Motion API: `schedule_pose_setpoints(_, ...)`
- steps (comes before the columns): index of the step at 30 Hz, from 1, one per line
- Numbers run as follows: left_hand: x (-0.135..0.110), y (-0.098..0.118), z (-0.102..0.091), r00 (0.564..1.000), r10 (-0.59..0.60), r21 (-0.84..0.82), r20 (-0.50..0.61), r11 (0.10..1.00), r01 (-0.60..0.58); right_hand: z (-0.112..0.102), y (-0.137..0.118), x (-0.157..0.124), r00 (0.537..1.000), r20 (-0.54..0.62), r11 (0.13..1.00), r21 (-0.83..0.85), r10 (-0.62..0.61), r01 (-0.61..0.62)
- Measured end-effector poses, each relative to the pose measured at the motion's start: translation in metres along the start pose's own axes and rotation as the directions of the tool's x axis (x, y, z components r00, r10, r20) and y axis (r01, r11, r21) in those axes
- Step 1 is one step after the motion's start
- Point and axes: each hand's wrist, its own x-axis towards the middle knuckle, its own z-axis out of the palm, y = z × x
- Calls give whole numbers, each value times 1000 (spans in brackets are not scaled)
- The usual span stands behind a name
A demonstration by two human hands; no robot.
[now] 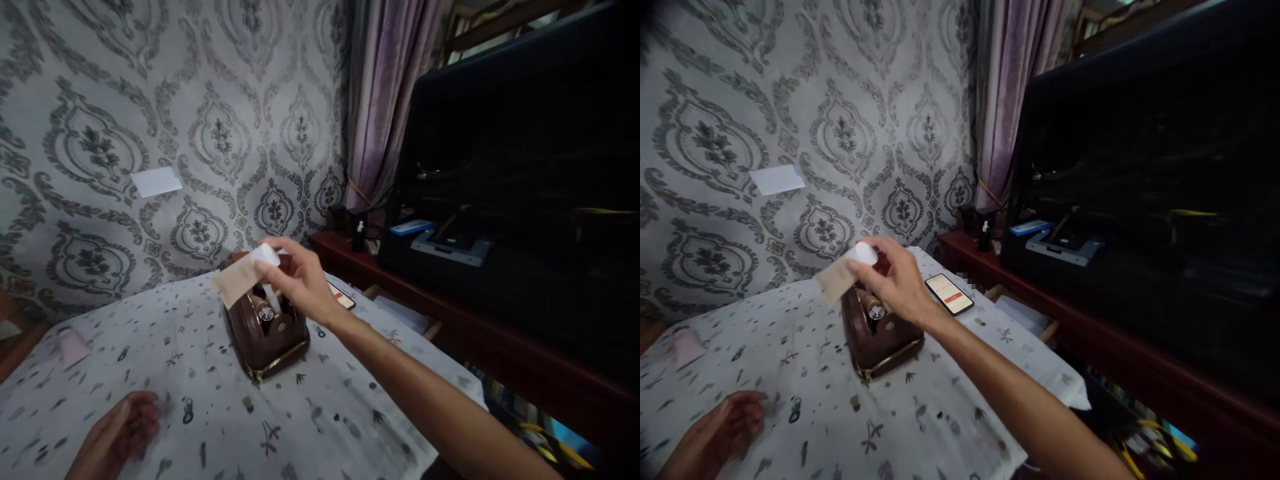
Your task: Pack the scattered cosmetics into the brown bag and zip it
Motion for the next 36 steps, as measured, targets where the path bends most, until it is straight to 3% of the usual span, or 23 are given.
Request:
schedule_pose_setpoints(3, 2, -1, -1, 1000, 3, 39, 17, 999, -4, -17, 7, 21, 993, -107, 993, -115, -45, 32)
schedule_pose_setpoints(6, 3, 1, 0, 1000, 0, 49, -20, 999, 1, -25, 21, 41, 989, -128, 961, -273, -69, 32)
schedule_pose_setpoints(14, 2, 0, 2, 999, 6, 57, -49, 998, -3, -12, 56, 70, 983, 179, 759, -645, 34, 91)
schedule_pose_setpoints(18, 0, -1, 2, 999, 17, 75, -29, 997, -15, -2, 61, 72, 957, 275, 692, -708, 91, 138)
schedule_pose_setpoints(24, 2, -4, -2, 1000, 29, 61, 3, 998, -29, 4, 64, 70, 924, 319, 604, -786, 210, 134)
schedule_pose_setpoints(30, 1, -5, 1, 997, 81, 79, 8, 994, -81, 9, 62, 73, 889, 331, 566, -818, 317, 103)
schedule_pose_setpoints(36, -11, -2, 18, 991, 133, 115, -20, 985, -130, 16, 69, 75, 853, 388, 588, -799, 349, 123)
